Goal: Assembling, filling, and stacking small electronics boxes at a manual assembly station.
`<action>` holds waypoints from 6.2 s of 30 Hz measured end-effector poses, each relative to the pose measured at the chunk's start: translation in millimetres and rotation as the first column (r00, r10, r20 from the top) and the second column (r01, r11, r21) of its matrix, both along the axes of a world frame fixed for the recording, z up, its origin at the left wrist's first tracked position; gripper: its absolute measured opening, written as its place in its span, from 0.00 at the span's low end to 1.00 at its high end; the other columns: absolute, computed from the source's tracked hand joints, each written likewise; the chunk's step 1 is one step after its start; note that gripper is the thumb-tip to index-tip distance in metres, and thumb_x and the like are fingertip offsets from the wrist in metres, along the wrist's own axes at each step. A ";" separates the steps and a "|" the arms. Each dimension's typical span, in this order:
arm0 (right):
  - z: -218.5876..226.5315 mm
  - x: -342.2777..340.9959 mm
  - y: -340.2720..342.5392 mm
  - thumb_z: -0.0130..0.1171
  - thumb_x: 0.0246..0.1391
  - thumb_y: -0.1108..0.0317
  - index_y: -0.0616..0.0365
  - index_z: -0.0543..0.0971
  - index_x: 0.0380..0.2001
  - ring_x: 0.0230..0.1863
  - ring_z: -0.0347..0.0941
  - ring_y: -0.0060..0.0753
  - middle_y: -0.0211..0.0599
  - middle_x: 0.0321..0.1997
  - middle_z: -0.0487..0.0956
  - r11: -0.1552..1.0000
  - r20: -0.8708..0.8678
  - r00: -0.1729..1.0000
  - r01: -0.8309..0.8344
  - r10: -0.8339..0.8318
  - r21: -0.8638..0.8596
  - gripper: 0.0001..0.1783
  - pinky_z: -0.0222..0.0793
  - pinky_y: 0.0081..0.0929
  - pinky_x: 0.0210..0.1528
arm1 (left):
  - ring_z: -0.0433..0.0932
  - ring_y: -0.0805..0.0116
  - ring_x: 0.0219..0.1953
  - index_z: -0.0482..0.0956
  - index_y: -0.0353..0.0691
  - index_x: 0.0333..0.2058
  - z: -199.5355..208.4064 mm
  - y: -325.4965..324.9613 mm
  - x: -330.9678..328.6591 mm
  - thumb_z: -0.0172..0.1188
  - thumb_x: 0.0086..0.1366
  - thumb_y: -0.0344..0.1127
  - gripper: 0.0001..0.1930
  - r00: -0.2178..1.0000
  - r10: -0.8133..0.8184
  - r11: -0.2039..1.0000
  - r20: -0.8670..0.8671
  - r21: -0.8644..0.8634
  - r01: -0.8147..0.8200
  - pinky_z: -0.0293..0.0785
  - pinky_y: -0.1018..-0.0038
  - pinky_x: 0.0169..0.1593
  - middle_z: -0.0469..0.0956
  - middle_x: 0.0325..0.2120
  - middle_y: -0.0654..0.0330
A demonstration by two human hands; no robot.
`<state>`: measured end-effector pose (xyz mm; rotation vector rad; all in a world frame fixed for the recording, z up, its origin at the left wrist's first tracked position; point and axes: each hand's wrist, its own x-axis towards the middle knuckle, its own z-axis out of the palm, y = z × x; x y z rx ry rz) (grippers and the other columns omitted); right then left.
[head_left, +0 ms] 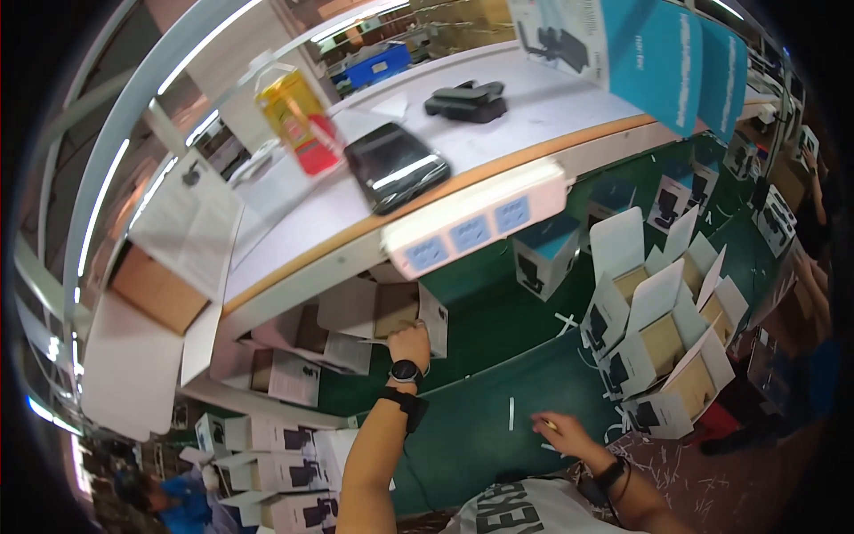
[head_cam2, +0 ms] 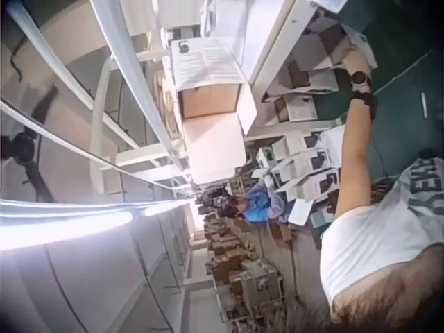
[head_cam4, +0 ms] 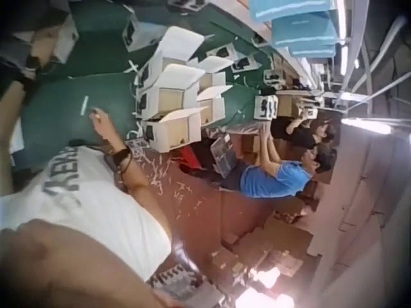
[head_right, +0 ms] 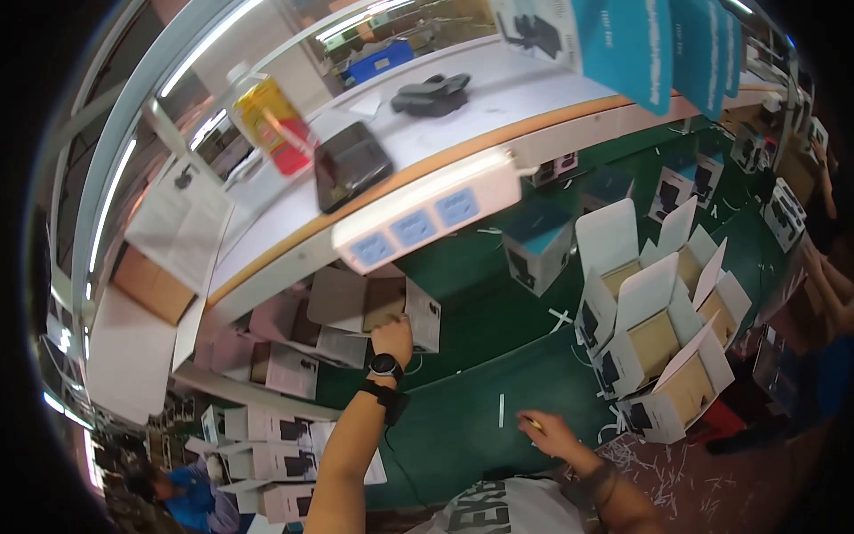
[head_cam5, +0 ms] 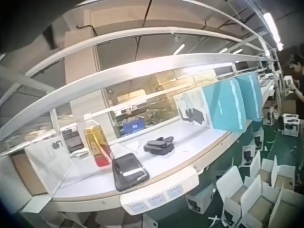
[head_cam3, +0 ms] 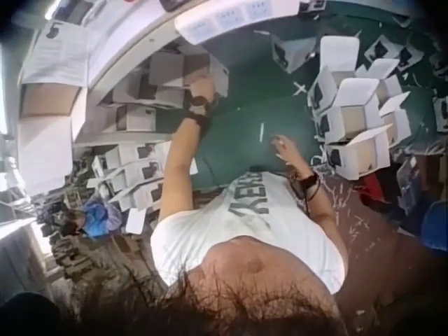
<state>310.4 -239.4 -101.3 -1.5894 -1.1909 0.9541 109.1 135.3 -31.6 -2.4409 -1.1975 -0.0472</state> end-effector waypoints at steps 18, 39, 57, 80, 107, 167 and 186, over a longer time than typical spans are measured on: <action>13.9 -74.6 267.2 0.71 0.53 0.46 0.63 0.83 0.54 0.47 0.84 0.46 0.50 0.47 0.86 0.847 -0.091 0.853 0.522 -0.515 0.098 0.35 0.77 0.38 0.51 | 0.63 0.45 0.72 0.70 0.29 0.65 -10.7 -71.3 -49.1 0.66 0.67 0.41 0.33 0.386 0.091 0.986 0.918 -0.138 0.095 0.53 0.61 0.76 0.71 0.65 0.44; 54.6 -91.8 79.7 0.71 0.54 0.57 0.66 0.83 0.45 0.36 0.82 0.39 0.46 0.40 0.86 0.900 0.004 0.900 0.436 -0.436 -0.015 0.23 0.76 0.36 0.40 | 0.74 0.58 0.60 0.68 0.28 0.66 -19.4 -234.1 -79.3 0.57 0.75 0.36 0.26 -0.092 0.868 0.429 0.488 -0.644 0.633 0.69 0.65 0.66 0.74 0.62 0.53; -14.2 -37.7 -18.5 0.62 0.66 0.70 0.57 0.79 0.52 0.29 0.72 0.15 0.31 0.38 0.83 0.824 -0.479 0.791 0.056 -0.381 -0.563 0.13 0.67 0.15 0.29 | 0.77 0.43 0.52 0.76 0.36 0.55 -98.3 -166.6 -334.8 0.72 0.61 0.44 0.28 0.542 0.748 0.635 0.384 -0.173 -0.753 0.74 0.54 0.57 0.78 0.49 0.45; -51.8 -42.0 -62.1 0.52 0.74 0.68 0.57 0.78 0.53 0.35 0.77 0.23 0.34 0.40 0.83 0.740 -0.415 0.776 0.097 -0.475 -0.665 0.11 0.75 0.24 0.40 | 0.72 0.32 0.63 0.47 0.36 0.70 34.0 -202.0 -90.5 0.49 0.60 0.19 0.39 0.087 -0.209 0.929 0.974 0.169 0.330 0.75 0.46 0.62 0.56 0.68 0.29; 94.0 -39.7 95.3 0.67 0.64 0.63 0.56 0.81 0.41 0.34 0.76 0.25 0.32 0.31 0.80 0.985 0.097 0.986 0.120 -0.132 0.121 0.09 0.69 0.26 0.34 | 0.54 0.28 0.74 0.62 0.42 0.74 35.1 -234.8 -53.1 0.70 0.62 0.57 0.47 0.887 -0.247 0.872 0.390 -0.311 0.379 0.51 0.40 0.75 0.53 0.73 0.27; 136.4 -75.3 123.8 0.69 0.55 0.64 0.52 0.85 0.40 0.37 0.79 0.42 0.32 0.33 0.82 0.908 0.591 0.801 -0.178 -0.090 0.379 0.10 0.72 0.38 0.39 | 0.67 0.41 0.69 0.73 0.31 0.63 38.2 -263.5 -55.2 0.61 0.67 0.34 0.27 0.824 -0.267 0.836 0.500 -0.305 0.456 0.60 0.50 0.73 0.70 0.64 0.41; 132.8 -128.3 164.2 0.73 0.40 0.66 0.50 0.83 0.32 0.35 0.80 0.43 0.30 0.35 0.82 0.870 0.639 0.758 -0.396 0.129 0.294 0.12 0.75 0.36 0.38 | 0.71 0.42 0.65 0.73 0.31 0.63 32.9 -261.4 -87.4 0.59 0.64 0.32 0.28 0.860 -0.279 0.797 0.428 -0.396 0.456 0.62 0.51 0.71 0.72 0.62 0.40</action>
